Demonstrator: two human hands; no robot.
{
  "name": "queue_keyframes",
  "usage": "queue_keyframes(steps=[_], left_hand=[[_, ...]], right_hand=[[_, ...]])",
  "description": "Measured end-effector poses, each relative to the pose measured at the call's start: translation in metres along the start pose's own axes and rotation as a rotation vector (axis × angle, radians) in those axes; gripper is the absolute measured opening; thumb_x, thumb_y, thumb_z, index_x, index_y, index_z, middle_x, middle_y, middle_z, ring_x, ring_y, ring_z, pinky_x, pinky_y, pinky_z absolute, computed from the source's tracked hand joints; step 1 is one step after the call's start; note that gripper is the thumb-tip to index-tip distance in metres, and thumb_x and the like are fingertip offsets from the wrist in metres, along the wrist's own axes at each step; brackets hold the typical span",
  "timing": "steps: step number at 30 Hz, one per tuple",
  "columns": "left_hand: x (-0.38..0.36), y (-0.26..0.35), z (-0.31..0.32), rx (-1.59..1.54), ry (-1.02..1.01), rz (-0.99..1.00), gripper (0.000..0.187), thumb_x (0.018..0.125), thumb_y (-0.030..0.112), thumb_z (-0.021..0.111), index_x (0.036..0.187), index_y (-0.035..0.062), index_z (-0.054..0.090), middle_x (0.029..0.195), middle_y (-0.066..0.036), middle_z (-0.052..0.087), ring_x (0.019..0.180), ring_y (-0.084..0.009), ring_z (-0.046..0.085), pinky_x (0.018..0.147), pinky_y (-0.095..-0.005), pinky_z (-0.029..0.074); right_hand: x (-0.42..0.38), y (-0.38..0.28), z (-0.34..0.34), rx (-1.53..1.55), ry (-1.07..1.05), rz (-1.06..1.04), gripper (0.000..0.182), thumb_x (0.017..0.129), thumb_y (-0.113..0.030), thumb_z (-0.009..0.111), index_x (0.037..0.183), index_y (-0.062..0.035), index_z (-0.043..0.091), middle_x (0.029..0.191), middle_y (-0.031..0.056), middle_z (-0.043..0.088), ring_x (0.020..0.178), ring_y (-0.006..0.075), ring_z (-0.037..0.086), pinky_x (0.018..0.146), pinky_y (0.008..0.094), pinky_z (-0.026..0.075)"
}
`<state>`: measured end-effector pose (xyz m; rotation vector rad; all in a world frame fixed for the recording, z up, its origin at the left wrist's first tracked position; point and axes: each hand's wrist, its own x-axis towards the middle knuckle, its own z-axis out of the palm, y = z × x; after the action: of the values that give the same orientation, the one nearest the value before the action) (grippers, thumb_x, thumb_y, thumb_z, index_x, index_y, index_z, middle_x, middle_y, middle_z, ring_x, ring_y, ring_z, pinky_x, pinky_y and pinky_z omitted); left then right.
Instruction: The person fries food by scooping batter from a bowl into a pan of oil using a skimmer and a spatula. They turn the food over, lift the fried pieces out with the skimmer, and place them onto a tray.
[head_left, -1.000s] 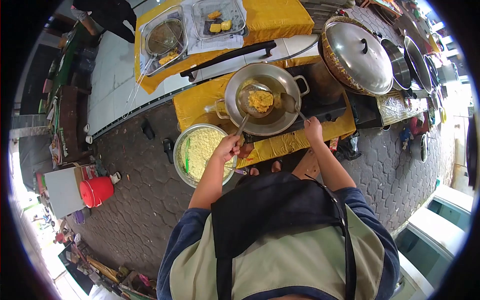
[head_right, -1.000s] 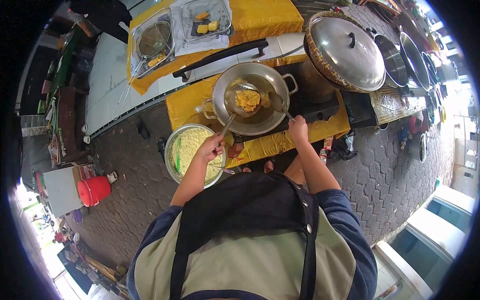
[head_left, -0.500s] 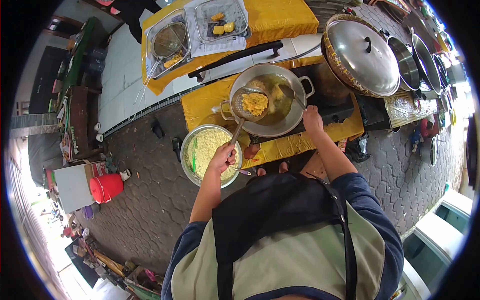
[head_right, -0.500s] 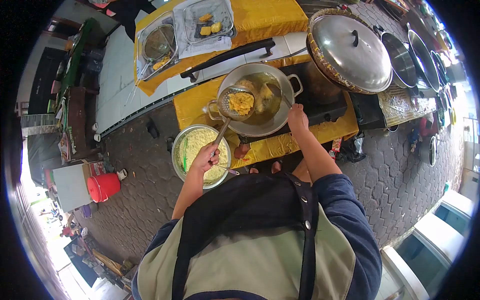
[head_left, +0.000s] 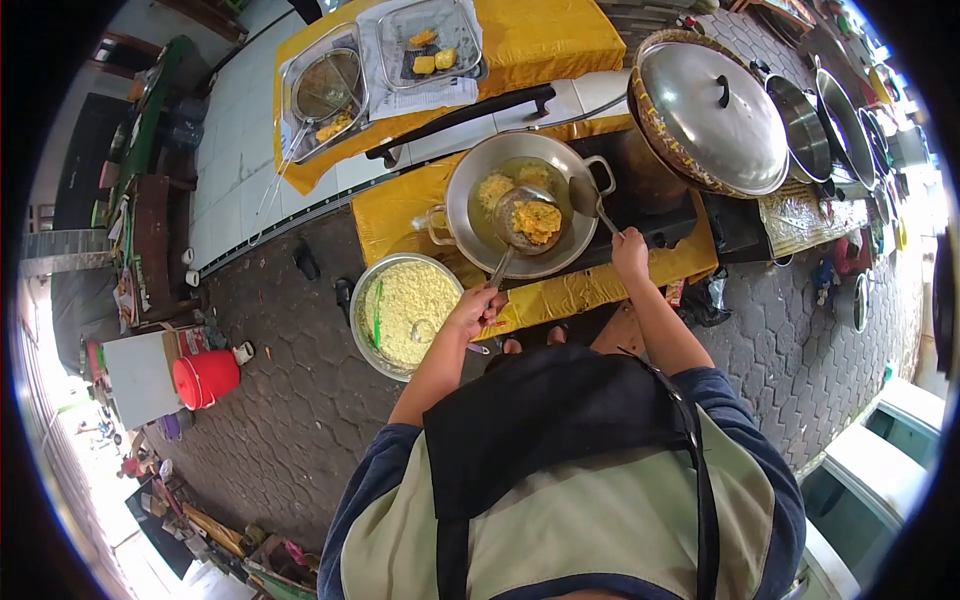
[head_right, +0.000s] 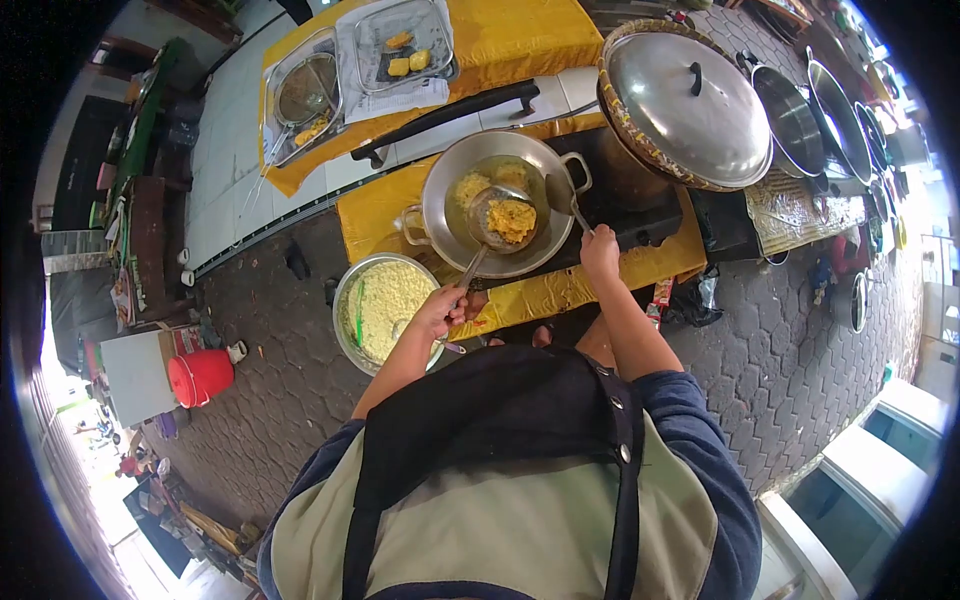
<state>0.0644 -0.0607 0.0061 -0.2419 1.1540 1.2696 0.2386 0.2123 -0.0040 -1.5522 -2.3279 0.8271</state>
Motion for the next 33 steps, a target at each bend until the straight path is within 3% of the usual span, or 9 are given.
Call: queue_keyframes(steps=[5, 21, 33], left_hand=[[0.001, 0.006, 0.007, 0.004, 0.057, -0.012, 0.007, 0.085, 0.015, 0.047, 0.082, 0.0102, 0.043, 0.062, 0.0, 0.043, 0.042, -0.0066, 0.035, 0.039, -0.0226, 0.027], [0.004, 0.029, 0.018, 0.0, 0.147, 0.103, 0.008, 0.084, 0.014, 0.048, 0.08, 0.0082, 0.043, 0.06, -0.002, 0.043, 0.042, -0.0093, 0.035, 0.037, -0.0249, 0.029], [0.056, 0.03, 0.053, 0.074, 0.282, 0.037, 0.009, 0.084, 0.012, 0.048, 0.084, 0.0041, 0.044, 0.057, -0.004, 0.041, 0.04, -0.0109, 0.035, 0.036, -0.0277, 0.031]], right_hand=[[-0.001, 0.002, 0.001, 0.057, 0.027, 0.012, 0.023, 0.079, -0.02, 0.052, 0.077, 0.003, 0.052, 0.078, 0.0256, 0.056, 0.079, 0.0423, 0.053, 0.07, 0.0467, 0.042], [-0.001, 0.003, -0.001, 0.101, 0.007, 0.061, 0.024, 0.079, -0.021, 0.051, 0.078, 0.0031, 0.05, 0.08, 0.0248, 0.055, 0.08, 0.0425, 0.052, 0.071, 0.0462, 0.041], [0.0, -0.012, 0.012, 0.082, -0.086, 0.189, 0.026, 0.082, -0.015, 0.048, 0.097, 0.0066, 0.047, 0.1, 0.0274, 0.049, 0.089, 0.0418, 0.051, 0.075, 0.0436, 0.044]])
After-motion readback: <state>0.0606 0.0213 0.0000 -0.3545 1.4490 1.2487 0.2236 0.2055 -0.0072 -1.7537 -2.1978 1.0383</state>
